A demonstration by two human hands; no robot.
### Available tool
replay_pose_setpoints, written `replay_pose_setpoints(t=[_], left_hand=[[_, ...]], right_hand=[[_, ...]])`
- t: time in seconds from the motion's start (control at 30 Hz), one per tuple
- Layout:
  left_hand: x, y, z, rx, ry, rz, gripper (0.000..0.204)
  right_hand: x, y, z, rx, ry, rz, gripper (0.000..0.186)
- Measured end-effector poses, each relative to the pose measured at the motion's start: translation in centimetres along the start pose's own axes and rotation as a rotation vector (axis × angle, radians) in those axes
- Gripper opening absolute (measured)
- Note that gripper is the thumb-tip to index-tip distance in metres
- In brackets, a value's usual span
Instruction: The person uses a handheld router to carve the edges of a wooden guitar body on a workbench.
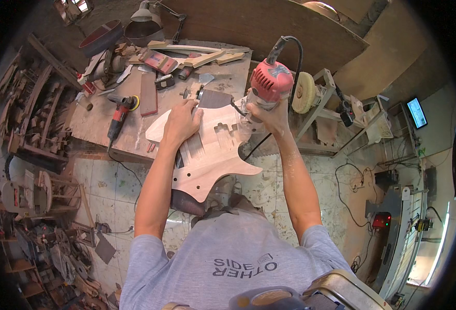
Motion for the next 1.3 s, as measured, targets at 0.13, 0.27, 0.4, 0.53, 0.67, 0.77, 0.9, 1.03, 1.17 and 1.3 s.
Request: replay_pose_setpoints(t=[0.13,0.27,0.4,0.53,0.67,0.77,0.9,1.03,1.17,1.3], left_hand=[[-0.1,-0.3,0.4,0.030,-0.026,-0.011,0.035],[-0.1,-0.7,0.6,0.055,-0.066,-0.006,0.032],[0.0,-0.6,0.4,0.059,-0.048,0.012,0.031],[0.0,-0.3,0.2,0.057,-0.041,0.021,0.031],[-0.1,-0.1,0.0,0.079,-0.029,0.040,0.030],[-0.1,-0.4,0.3,0.088,-0.040,0.032,0.030],[0.0,-0.5,0.4,0.076,-0.031,0.045,0.030],[0.0,-0.5,0.4,0.065,-0.039,0.035,0.031],[0.0,-0.5,0.6,0.054,-0.010,0.040,0.031],[0.1,-0.5,0.6,0.031,-0.004,0.038,0.031]], right_hand=[[-0.2,-0.5,1.5,0.075,0.028,-0.075,0.063],[-0.2,-0.3,1.2,0.057,0.039,-0.067,0.063],[-0.4,-0.2,1.2,0.078,0.004,-0.068,0.066],[-0.5,-0.1,1.3,0.067,-0.021,-0.064,0.067],[-0.5,0.3,1.3,0.051,-0.003,-0.064,0.064],[-0.7,0.4,1.3,0.059,-0.009,-0.054,0.064],[-1.0,0.7,0.9,0.045,0.017,-0.045,0.065],[-1.2,1.4,-0.2,-0.001,0.004,0.005,0.045],[-1.9,0.7,0.8,0.061,-0.080,0.050,0.052],[-2.7,0.5,0.5,0.137,-0.150,0.107,0.060]])
Point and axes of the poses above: each hand's wrist, its own x-axis away from the middle knuckle, its own y-axis out of the palm, z = x × y, the point moved 4 cm from there along -x, towards the middle knuckle, and after that the axes turned 10 degrees about z, right-handed, at the moved point
